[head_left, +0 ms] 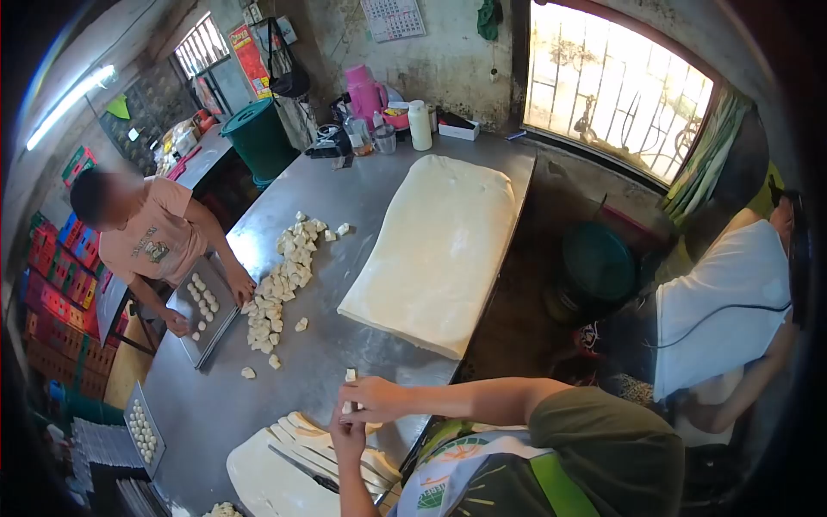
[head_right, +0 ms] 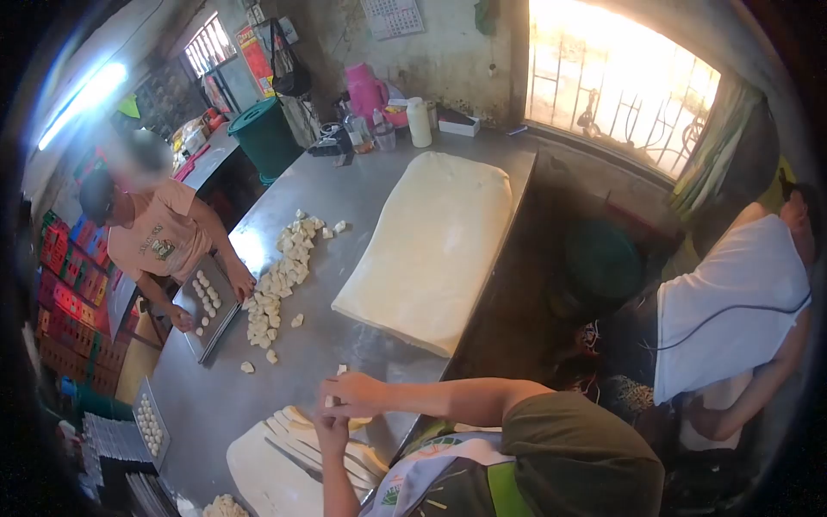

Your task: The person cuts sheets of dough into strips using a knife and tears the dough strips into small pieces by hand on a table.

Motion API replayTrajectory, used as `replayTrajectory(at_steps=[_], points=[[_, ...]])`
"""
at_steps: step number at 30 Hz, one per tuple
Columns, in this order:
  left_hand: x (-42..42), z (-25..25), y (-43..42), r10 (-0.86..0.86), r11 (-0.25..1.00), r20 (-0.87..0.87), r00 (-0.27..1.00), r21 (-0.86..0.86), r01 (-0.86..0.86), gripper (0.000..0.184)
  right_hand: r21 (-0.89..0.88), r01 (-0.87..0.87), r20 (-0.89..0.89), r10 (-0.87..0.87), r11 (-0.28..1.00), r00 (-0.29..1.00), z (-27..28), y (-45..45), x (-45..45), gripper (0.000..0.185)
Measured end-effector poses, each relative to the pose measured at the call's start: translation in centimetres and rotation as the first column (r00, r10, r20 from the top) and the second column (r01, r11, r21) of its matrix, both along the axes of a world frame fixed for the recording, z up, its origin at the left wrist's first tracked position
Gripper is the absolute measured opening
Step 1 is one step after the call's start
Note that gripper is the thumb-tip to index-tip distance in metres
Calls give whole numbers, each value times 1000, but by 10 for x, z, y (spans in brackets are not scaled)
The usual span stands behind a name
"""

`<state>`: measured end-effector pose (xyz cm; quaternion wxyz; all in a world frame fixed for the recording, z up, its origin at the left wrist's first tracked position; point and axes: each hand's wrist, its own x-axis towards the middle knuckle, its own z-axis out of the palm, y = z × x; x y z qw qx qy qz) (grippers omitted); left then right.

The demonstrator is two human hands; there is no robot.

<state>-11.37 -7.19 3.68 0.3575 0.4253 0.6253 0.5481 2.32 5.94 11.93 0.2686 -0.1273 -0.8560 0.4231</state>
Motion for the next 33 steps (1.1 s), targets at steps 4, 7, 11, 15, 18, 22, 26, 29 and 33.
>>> replayTrajectory(at_steps=[4,7,11,15,18,22,26,29,33], points=[[26,49,2,63,996,151,986,45,-70,24,-51,-55,-72,51,997,996,-11,-7,9,33],[27,47,2,-11,992,-124,992,-126,-4,23,-24,1,-1,-1,1000,1000,-36,5,2,29],[50,51,8,-204,947,-548,811,-320,23,26,108,65,462,-108,992,880,-80,47,15,30],[61,55,14,127,990,-320,939,-14,-139,25,128,9,382,-57,992,922,-91,43,16,33],[46,38,39,327,945,-348,879,126,-302,23,82,-127,160,113,989,981,-53,40,5,36],[30,13,38,385,904,-485,785,369,-215,26,-102,-285,-53,281,953,958,-33,29,9,42],[18,-23,21,264,957,-99,959,-100,-274,36,-145,-33,73,44,989,996,-33,27,7,44],[33,26,9,-216,976,-748,628,-156,150,37,52,-41,567,4,998,823,-57,50,0,48],[37,55,10,88,975,-102,991,-196,-106,29,331,66,407,-206,941,890,-68,47,17,43]])
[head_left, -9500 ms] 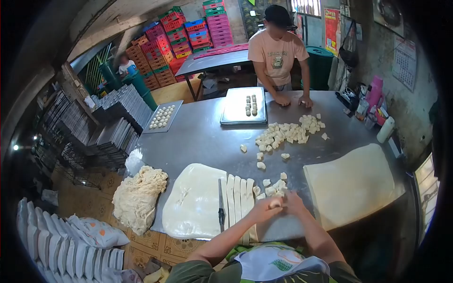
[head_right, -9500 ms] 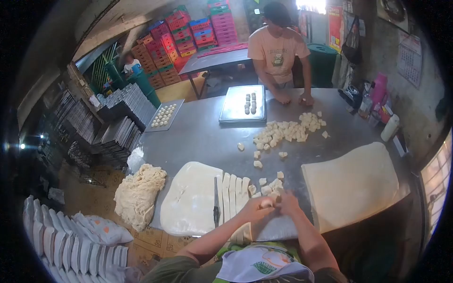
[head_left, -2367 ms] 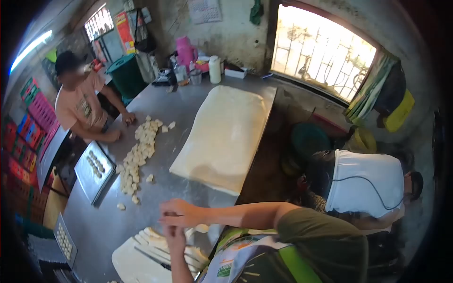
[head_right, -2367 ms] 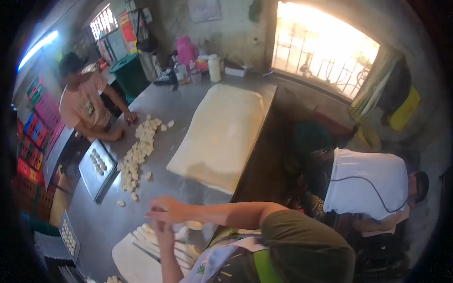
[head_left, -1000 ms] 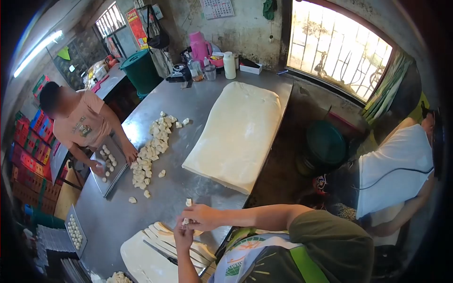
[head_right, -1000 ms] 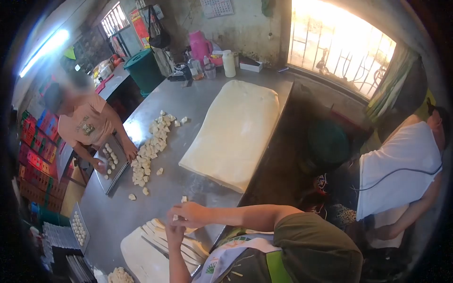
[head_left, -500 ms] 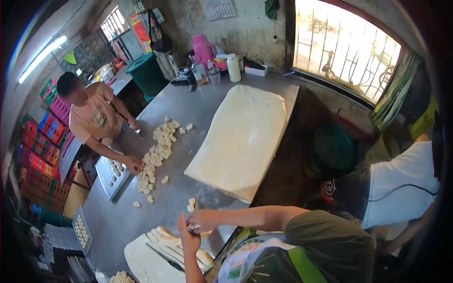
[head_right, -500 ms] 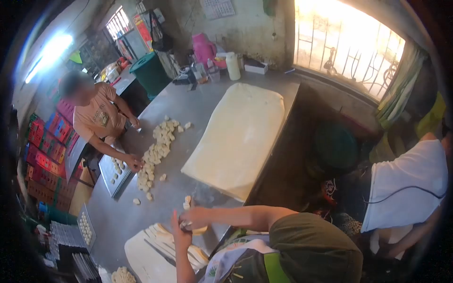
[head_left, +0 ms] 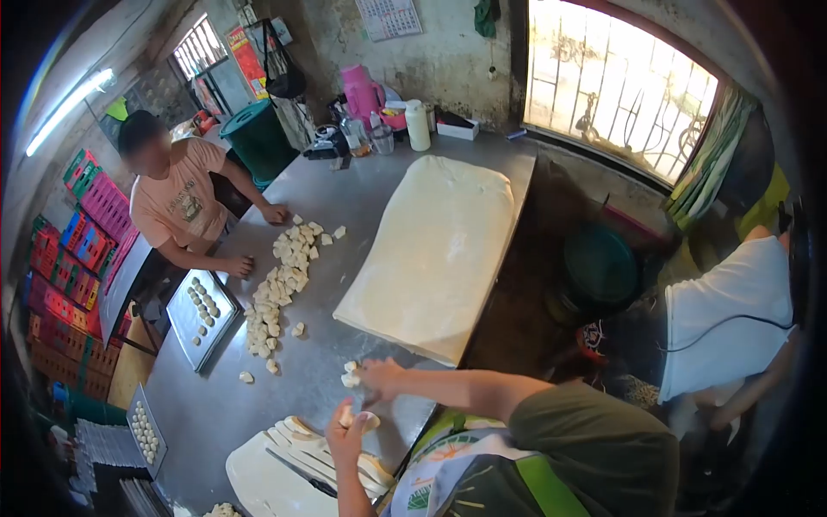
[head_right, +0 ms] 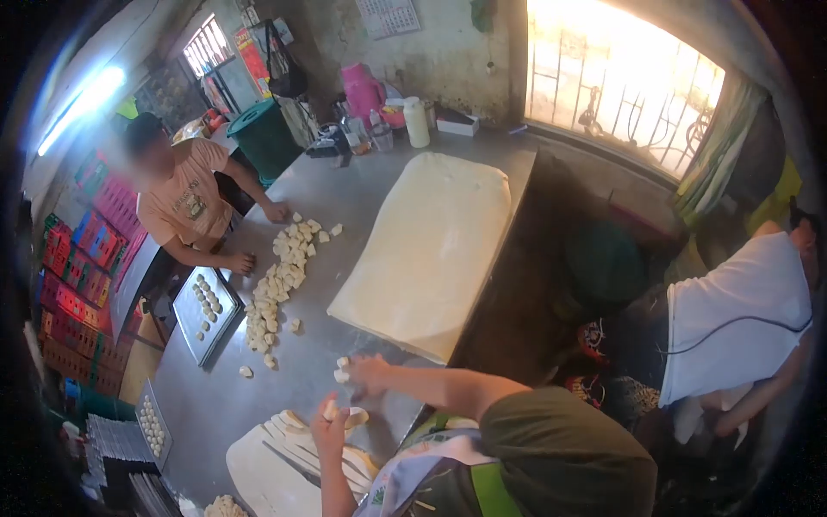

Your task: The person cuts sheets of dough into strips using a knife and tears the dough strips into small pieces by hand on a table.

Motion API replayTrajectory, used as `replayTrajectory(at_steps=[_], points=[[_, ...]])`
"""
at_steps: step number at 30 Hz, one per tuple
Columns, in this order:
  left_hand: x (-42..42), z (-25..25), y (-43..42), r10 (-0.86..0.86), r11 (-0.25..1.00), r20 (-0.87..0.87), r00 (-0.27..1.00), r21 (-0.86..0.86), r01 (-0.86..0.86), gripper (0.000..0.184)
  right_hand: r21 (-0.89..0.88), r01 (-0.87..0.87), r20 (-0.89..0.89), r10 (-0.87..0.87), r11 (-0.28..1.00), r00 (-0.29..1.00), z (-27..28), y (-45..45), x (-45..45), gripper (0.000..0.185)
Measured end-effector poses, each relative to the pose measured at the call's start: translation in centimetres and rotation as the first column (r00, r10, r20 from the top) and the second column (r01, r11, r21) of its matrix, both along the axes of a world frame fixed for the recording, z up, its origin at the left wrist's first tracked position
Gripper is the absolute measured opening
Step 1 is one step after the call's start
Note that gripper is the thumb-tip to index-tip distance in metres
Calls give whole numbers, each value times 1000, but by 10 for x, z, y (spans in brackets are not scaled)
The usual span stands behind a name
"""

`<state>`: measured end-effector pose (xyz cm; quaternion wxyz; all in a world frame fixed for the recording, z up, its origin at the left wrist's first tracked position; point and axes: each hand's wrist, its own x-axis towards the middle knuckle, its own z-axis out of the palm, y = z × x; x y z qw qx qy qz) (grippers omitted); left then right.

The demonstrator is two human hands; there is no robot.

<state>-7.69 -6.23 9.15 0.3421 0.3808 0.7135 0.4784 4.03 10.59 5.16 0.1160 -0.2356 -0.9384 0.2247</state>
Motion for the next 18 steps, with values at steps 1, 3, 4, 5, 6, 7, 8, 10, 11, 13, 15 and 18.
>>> replayTrajectory(at_steps=[1,3,4,5,6,7,8,10,11,13,15,18], points=[[-2,-1,2,0,1000,3,1000,4,0,29,4,0,3,0,1000,1000,0,-6,-5,43],[-7,-11,5,109,948,-467,878,314,50,26,-310,-191,-122,160,931,980,-1,-34,-20,40],[-12,-16,21,224,877,-641,734,462,135,25,-426,-285,-199,218,859,955,2,-29,-28,39],[-17,-28,26,222,875,-633,742,465,135,25,-427,-276,-189,214,861,958,9,-29,-30,39],[-28,-43,19,106,911,-452,886,402,95,27,-404,-306,-304,189,862,934,12,-37,-31,39],[-37,-48,13,12,941,-235,972,332,69,29,-372,-336,-419,167,865,893,16,-41,-33,39],[-43,-53,11,-63,961,-2,998,269,62,31,-326,-361,-530,148,874,835,21,-38,-35,39],[-31,-47,11,-64,987,-101,993,142,78,33,-386,-226,-379,69,894,923,28,-34,-35,40],[-19,-33,17,-77,996,-200,977,22,83,34,-411,-81,-215,-10,908,977,33,-27,-34,41],[-9,-17,10,-96,992,-297,950,-102,68,35,-415,60,-48,-87,908,995,39,-18,-30,41],[-7,-9,8,-201,961,-416,887,92,261,35,-280,103,222,-40,955,974,42,3,-19,37],[-14,-18,3,-140,967,-366,920,147,206,35,-66,69,-112,-76,995,991,-22,-4,-15,36]])
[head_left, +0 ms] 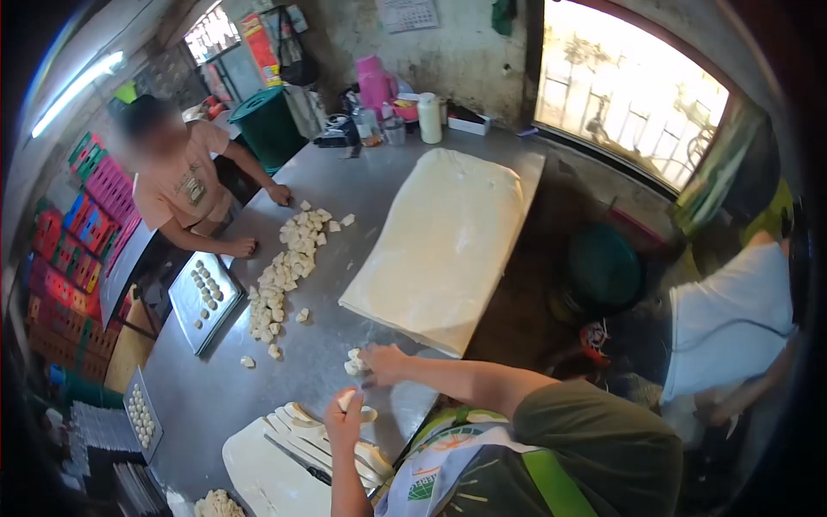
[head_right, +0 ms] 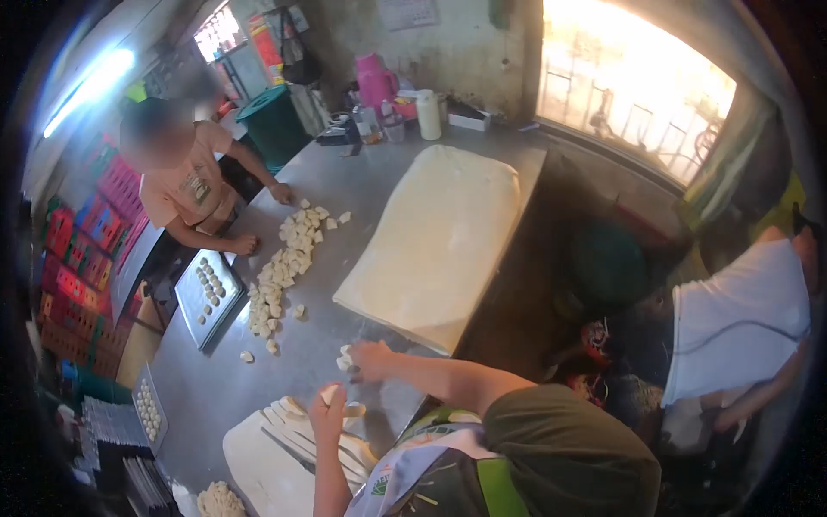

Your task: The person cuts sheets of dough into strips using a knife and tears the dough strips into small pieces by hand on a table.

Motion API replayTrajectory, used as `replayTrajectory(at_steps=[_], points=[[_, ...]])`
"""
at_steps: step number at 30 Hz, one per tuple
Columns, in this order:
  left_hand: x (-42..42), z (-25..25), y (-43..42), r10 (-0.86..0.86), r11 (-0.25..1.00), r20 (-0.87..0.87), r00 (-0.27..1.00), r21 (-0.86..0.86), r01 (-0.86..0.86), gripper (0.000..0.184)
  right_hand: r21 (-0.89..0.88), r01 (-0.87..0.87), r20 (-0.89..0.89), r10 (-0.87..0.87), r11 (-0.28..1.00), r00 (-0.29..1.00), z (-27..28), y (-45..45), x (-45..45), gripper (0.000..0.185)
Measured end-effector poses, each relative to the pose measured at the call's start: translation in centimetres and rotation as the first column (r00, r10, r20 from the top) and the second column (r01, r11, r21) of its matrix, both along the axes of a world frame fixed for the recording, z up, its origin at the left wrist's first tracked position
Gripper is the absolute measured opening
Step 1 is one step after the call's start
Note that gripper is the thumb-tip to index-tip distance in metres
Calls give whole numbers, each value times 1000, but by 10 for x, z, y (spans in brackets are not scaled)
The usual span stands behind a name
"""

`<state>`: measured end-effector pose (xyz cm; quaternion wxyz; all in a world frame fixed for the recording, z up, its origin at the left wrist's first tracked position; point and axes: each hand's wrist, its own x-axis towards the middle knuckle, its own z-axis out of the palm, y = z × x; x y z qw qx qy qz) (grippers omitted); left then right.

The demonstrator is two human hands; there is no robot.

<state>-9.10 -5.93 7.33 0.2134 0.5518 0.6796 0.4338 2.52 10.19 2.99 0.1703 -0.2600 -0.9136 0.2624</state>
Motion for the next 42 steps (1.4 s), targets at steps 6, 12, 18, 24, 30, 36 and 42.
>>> replayTrajectory(at_steps=[6,12,18,24,30,36,42], points=[[22,15,27,247,889,145,958,361,-283,33,-295,-509,-160,483,809,861,35,-18,-7,37],[-6,-36,12,220,974,32,975,-65,-217,33,-292,-244,-136,213,925,968,38,-7,-19,40],[19,17,-5,203,963,249,947,-225,-147,33,-346,-101,178,171,933,969,-5,14,-10,38],[-17,-31,23,253,935,-36,967,266,-235,29,-216,-470,-138,450,856,882,25,-18,-16,35],[-17,-38,11,159,985,-96,983,-46,-164,42,-260,-227,-195,179,939,964,53,-21,-22,32],[-6,-1,-9,-68,963,15,998,-260,70,37,-145,22,13,-21,989,1000,-7,5,-4,32],[4,1,24,364,880,-337,868,429,-203,35,-117,-299,-273,259,947,926,34,-2,-16,36]])
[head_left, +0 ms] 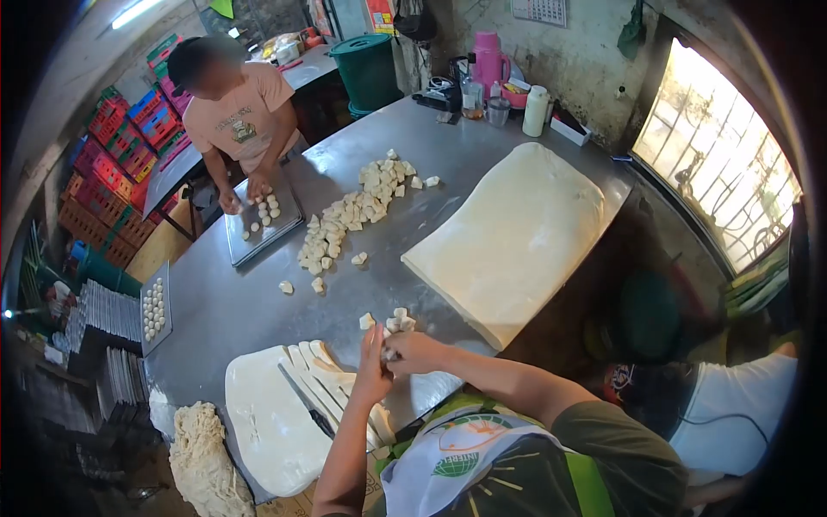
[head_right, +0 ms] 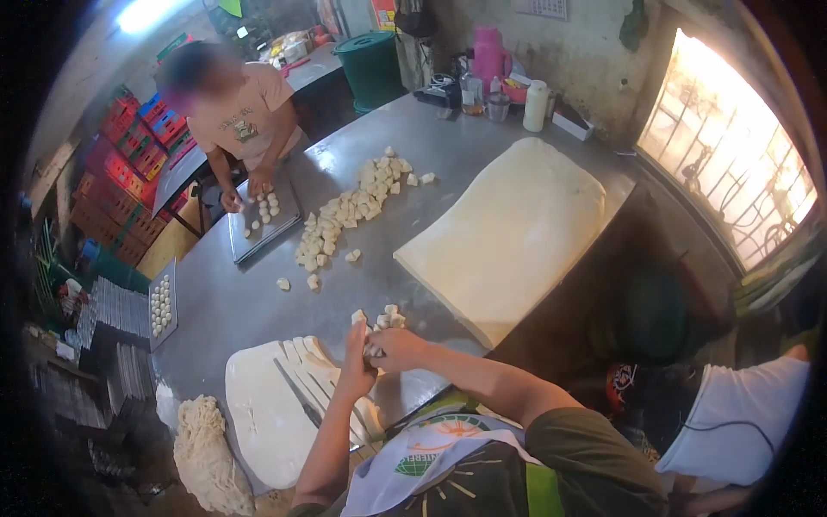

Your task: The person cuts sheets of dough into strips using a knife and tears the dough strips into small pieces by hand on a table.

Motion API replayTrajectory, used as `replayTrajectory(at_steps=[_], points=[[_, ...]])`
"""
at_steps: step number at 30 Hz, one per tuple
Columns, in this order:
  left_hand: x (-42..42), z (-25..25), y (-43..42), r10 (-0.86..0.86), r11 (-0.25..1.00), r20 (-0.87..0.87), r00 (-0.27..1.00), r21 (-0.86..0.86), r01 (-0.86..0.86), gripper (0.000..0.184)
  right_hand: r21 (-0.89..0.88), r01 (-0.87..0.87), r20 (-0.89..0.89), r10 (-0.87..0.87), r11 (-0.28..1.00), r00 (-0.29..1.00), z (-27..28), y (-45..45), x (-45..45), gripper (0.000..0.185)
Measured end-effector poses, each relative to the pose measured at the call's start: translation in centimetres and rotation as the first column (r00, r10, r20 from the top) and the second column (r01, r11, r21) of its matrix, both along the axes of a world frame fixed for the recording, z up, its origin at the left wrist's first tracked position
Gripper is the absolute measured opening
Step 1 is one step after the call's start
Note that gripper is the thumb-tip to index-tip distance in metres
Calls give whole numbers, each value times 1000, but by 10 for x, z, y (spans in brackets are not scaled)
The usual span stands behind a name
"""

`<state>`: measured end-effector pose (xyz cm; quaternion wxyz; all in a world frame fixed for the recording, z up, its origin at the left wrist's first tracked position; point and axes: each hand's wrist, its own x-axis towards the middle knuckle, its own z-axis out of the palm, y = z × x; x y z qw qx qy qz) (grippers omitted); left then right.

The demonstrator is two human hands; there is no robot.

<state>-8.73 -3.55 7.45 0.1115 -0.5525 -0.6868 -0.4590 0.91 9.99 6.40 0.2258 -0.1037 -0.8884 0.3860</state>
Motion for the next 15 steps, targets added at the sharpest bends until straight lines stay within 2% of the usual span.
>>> replayTrajectory(at_steps=[1,2,3,4,5,6,7,8,9,12,13,14,15], points=[[0,-7,-3,13,1000,7,1000,-11,-13,35,-39,-94,16,94,995,995,3,-6,2,37],[-5,-17,-13,-45,991,216,975,-114,71,36,-87,-190,26,193,978,981,4,-18,5,38],[-16,-23,-13,-83,970,410,908,-176,168,37,-86,-208,21,210,974,977,9,-19,2,38],[-25,-30,-12,-108,937,587,803,-211,280,38,-94,-117,2,117,989,993,14,-18,-2,38],[-21,-27,-12,-100,936,586,804,-219,276,38,-114,-18,-10,17,993,1000,16,-21,-1,38],[-13,-27,-8,11,885,520,854,-403,235,38,-131,81,-17,-84,988,996,18,-21,1,37],[-6,-21,-2,108,803,429,897,-569,176,39,-132,76,-21,-79,988,997,11,-12,-3,37],[1,-16,-1,190,691,322,927,-715,107,40,-70,99,192,-84,993,978,-3,2,-8,38],[6,-9,-4,192,689,319,928,-717,103,40,-3,111,393,-101,994,914,-13,13,-10,38],[21,22,-18,-102,873,496,862,-370,316,31,73,183,390,-196,980,899,-32,28,9,40],[13,14,-20,-100,873,495,863,-372,315,31,117,206,387,-236,971,892,-35,29,9,41],[-3,-3,-15,-62,912,412,909,-347,220,35,127,203,380,-236,971,894,-36,28,5,41],[-14,-15,-16,-16,937,334,942,-325,131,39,66,131,302,-145,989,942,-33,13,6,42]])
